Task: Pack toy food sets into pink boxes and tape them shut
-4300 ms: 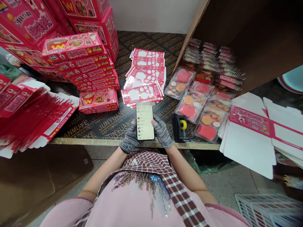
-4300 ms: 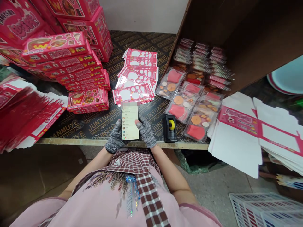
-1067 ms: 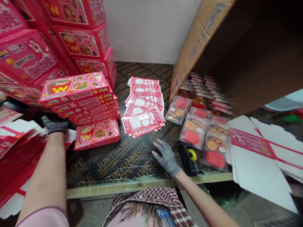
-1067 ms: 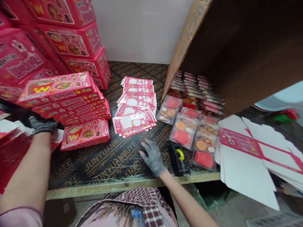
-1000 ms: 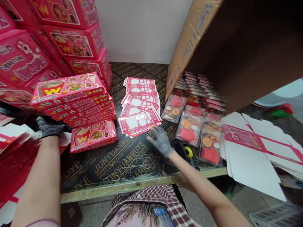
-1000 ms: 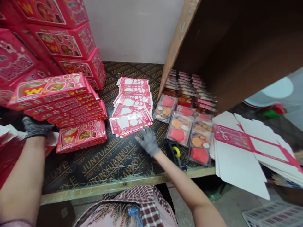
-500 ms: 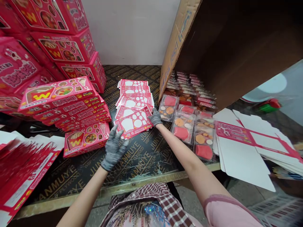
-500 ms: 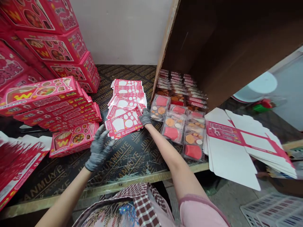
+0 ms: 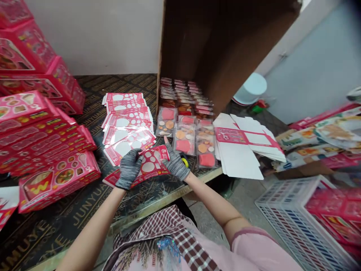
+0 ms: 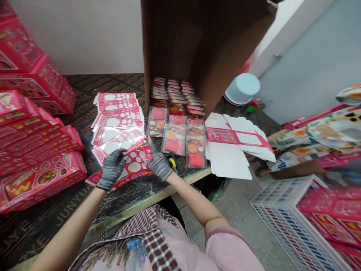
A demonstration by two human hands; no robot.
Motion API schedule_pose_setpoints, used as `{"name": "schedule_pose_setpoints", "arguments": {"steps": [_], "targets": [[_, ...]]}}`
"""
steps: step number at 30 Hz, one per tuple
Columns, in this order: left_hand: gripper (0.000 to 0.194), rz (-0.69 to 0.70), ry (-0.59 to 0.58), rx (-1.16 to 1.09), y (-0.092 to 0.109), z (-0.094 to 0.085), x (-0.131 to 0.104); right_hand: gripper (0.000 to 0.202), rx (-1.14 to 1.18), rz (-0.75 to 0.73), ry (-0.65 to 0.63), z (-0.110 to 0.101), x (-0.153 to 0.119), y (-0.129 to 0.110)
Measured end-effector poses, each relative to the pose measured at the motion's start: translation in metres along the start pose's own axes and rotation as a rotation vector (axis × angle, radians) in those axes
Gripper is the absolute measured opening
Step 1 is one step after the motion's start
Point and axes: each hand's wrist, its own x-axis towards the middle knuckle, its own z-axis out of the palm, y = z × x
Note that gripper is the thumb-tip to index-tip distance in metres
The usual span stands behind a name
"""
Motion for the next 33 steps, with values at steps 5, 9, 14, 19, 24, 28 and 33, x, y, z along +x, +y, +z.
{"name": "schedule_pose_setpoints", "arguments": {"steps": [5,9,14,19,24,28,33], "targets": [[0.106,0.42,-0.204,0.445,0.013,0.013,-0.041,0.09,0.423,0.064,-0.096,-0.014,-0.005,0.008],[0.128,0.43,-0.3,0.559,0.021,0.02,-0.056,0.09,0.543,0.08,-0.175,-0.006,-0.011,0.019],[0.109,0.33,-0.233,0.595,0.02,0.002,-0.054,0.06,-0.16,0.089,0.155,-0.043,0.018,0.042],[0.099,0.195,-0.154,0.592,0.007,-0.025,-0.062,0.049,-0.823,0.07,0.185,-0.127,0.067,0.075],[0.1,0.105,-0.205,0.565,0.005,-0.034,-0.074,0.06,-1.27,-0.263,-0.495,-0.152,0.097,0.095],[0.101,0.075,-0.196,0.539,0.009,-0.037,-0.077,0.059,-1.245,-0.37,-0.658,-0.159,0.118,0.096],[0.104,0.018,-0.163,0.555,0.01,-0.045,-0.08,0.043,-1.198,-0.331,-0.572,-0.174,0.132,0.076]]}}
